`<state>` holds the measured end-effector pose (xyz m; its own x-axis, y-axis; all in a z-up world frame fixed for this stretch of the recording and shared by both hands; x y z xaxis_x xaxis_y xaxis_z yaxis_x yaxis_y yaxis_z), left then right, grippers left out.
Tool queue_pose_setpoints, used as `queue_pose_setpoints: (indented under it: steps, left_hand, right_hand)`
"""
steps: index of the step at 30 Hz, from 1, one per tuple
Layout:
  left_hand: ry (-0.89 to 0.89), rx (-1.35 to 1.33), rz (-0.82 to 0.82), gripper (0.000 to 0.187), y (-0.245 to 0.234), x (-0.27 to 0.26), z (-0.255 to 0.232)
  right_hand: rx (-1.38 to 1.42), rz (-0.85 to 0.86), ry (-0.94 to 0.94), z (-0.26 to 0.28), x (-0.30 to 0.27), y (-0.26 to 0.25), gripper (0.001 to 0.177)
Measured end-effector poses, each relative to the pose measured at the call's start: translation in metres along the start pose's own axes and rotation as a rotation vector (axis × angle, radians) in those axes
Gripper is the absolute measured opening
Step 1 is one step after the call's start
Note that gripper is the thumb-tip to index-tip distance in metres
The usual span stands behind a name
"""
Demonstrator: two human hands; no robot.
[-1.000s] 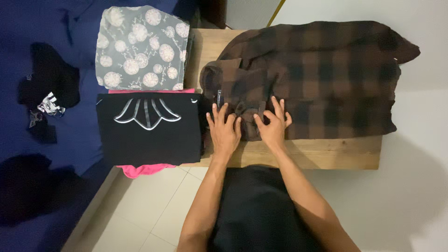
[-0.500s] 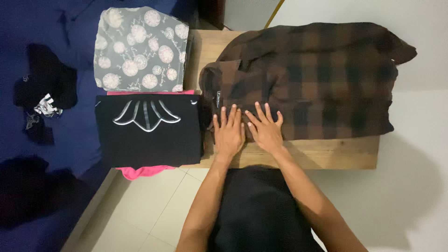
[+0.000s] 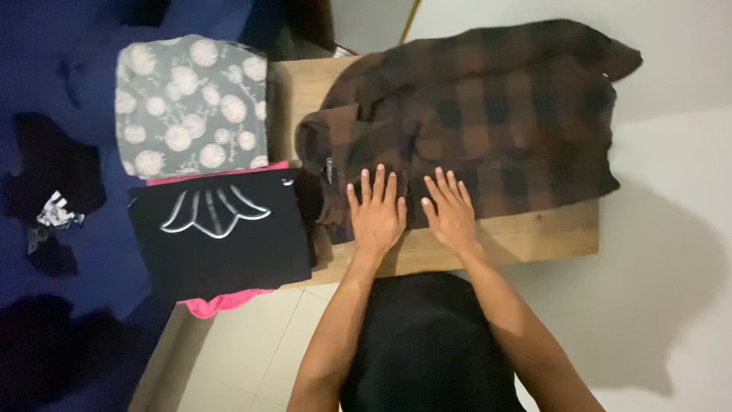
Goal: The person folds a brown plaid shirt on a wooden table, smoothing out the fabric and aligning the sleeves before placing it onto a stack of other folded clothing.
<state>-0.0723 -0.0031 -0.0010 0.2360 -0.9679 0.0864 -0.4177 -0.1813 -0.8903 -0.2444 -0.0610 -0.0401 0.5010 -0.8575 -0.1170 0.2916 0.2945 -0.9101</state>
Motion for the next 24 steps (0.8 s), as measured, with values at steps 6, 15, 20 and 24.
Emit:
queue_pose_setpoints:
  steps: [6,15,20,24]
  left_hand:
    - [-0.076,0.017,0.048,0.058,0.030,0.008,-0.019]
    - [-0.264,0.209,-0.029,0.062,0.048,0.018,-0.057]
    - [-0.346,0.181,-0.038,0.062,0.081,0.034,-0.094]
    - [-0.313,0.232,-0.067,0.064,0.084,0.036,-0.096]
  right_hand:
    - [-0.143,-0.036,0.133,-0.065,-0.014,-0.022,0.056]
    - [-0.141,-0.034,0.101,-0.140,-0.012,-0.049,0.061]
    - [-0.175,-0.052,0.152,-0.210,0.005,-0.076,0.063]
    - [-0.208,-0.079,0.057,-0.251,0.015,-0.099,0.067]
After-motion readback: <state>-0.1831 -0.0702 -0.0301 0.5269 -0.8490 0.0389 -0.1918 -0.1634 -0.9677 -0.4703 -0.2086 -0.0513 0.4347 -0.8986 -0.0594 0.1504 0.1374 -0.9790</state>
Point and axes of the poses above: each hand's wrist, its own x-axis towards the middle knuckle, its own y-axis out of the palm, z = x × y, the point moved 5 cm from there along x, towards the middle knuckle, and after that the axes turned 1 degree about -z, right-handed, at the moved point
